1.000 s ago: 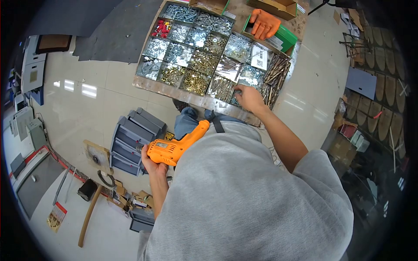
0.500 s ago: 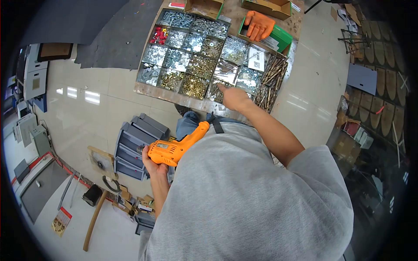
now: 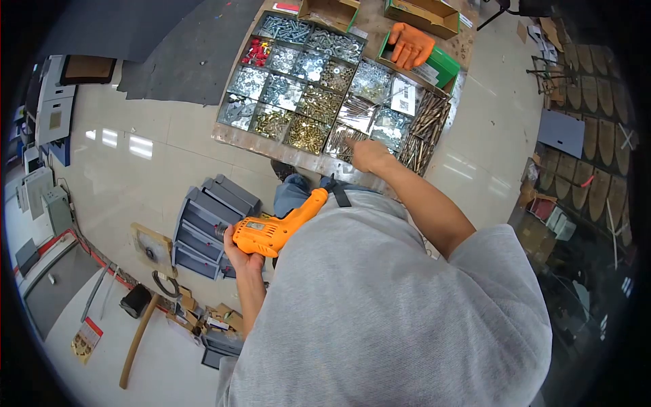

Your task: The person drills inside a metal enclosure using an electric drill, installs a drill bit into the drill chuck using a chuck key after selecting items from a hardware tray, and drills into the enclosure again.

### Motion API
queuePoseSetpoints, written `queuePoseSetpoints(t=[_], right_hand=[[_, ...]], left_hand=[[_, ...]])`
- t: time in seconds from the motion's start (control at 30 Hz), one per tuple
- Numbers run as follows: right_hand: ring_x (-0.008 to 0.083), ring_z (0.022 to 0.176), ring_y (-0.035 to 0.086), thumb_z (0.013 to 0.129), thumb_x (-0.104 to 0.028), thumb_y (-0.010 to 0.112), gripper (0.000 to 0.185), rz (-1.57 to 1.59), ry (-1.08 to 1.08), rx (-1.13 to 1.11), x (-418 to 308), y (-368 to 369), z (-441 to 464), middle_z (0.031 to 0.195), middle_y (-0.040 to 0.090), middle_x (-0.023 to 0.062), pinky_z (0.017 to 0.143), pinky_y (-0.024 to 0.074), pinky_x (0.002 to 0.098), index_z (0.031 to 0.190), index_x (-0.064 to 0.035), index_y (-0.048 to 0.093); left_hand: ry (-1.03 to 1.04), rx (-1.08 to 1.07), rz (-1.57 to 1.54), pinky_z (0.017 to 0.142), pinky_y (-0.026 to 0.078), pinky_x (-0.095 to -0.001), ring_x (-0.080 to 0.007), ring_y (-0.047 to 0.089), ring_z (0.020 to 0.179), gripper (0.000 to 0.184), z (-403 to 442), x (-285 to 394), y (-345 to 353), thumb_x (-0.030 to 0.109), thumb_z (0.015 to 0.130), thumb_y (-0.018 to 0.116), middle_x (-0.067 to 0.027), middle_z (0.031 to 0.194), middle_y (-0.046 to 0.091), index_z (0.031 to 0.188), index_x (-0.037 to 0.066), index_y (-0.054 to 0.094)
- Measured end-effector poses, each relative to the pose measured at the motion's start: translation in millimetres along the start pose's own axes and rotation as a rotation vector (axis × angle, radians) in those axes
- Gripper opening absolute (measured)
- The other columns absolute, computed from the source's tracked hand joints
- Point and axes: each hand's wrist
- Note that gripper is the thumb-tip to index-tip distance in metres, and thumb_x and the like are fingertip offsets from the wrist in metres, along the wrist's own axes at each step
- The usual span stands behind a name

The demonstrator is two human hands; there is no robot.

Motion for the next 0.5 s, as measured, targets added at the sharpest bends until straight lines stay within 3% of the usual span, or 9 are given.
queuePoseSetpoints(t=[0.23,0.5], right_hand=[[0.0381,0.116,0.062,0.080,-0.016,0.056,0.067,0.172,-0.005,0.070,10.9,8.5,19.0,0.126,0.063,0.0238,0.100,0.0491,0.0435,0.147,-0.0152,0.047],[0.0385,0.112,0.064,0.083,-0.016,0.057,0.069,0.154,-0.028,0.103,2.5,4.2,21.4,0.124,0.064,0.0243,0.098,0.0505,0.0453,0.150,-0.0168,0.041]], left_hand=[[-0.007,-0.011,-0.010,0.096,0.051,-0.0520,-0.0347,0.065,0.102,0.039,-0.5,-1.4,-3.9,0.034,0.089,0.063,-0.0160,0.109,0.068,0.109,0.000,0.061],[0.004,0.001,-0.010,0.097,0.051,-0.0522,-0.0356,0.065,0.104,0.043,-4.9,-3.3,0.1,0.035,0.090,0.062,-0.0170,0.112,0.068,0.113,-0.002,0.061]])
Point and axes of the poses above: each hand's wrist, its own z-axis towards the middle knuckle, its own y-axis out of the palm, x = y × z
